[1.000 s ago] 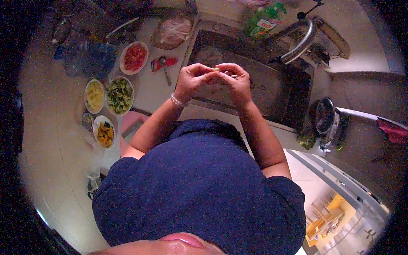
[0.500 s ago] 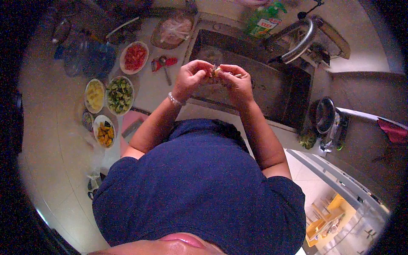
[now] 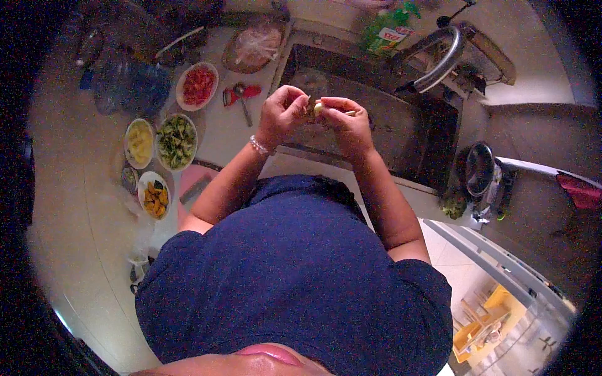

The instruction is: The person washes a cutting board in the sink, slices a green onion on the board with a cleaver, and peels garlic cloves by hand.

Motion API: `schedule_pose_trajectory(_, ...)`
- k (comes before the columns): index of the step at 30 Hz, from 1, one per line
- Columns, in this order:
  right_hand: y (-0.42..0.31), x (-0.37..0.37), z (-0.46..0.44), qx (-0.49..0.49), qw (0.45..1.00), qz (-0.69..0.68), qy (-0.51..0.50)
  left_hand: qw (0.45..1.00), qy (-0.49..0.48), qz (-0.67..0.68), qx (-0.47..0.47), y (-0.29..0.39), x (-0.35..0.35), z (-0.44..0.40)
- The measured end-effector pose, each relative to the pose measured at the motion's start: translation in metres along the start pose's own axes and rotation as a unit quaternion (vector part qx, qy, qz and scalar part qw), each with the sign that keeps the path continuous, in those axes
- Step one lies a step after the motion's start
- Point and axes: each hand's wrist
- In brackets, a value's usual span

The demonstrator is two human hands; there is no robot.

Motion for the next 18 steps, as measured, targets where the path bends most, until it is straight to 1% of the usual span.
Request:
schedule_pose_trajectory(3,0.001,-0.005,-0.002,0.002,1.0,-0.017,-0.004,0.998,-0.009,0.067,0.012,-0.01,-0.001,-0.005)
schedule_pose_trajectory(6,-0.001,-0.006,-0.004,0.001,1.0,-0.02,-0.014,0.997,-0.044,-0.055,0.03,-0.022,-0.004,-0.008)
schedule_pose_trajectory(9,0.001,-0.007,-0.006,-0.006,1.0,-0.02,-0.015,0.998,-0.036,-0.032,-0.026,-0.009,-0.002,-0.003)
schedule_pose_trajectory(12,0.003,-0.007,-0.007,-0.021,1.0,0.016,-0.006,0.988,-0.011,-0.114,0.102,-0.001,-0.002,-0.003)
schedule_pose_trajectory(13,0.003,-0.006,-0.007,-0.026,0.999,0.033,-0.001,0.996,-0.025,-0.041,0.072,-0.002,-0.001,-0.003)
schedule_pose_trajectory(15,-0.001,-0.005,-0.004,-0.037,0.995,0.094,0.001,0.993,-0.054,0.105,0.012,-0.007,0.003,-0.002)
schedule_pose_trajectory(18,-0.001,-0.004,-0.004,-0.053,0.988,0.144,0.005,0.993,-0.093,0.071,-0.019,-0.009,-0.003,-0.003)
Point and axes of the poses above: each hand's wrist, its own z-axis away from the middle knuckle, its own x-axis out of the palm, y = z × x, and after that the axes turned 5 degrees about z, right-handed
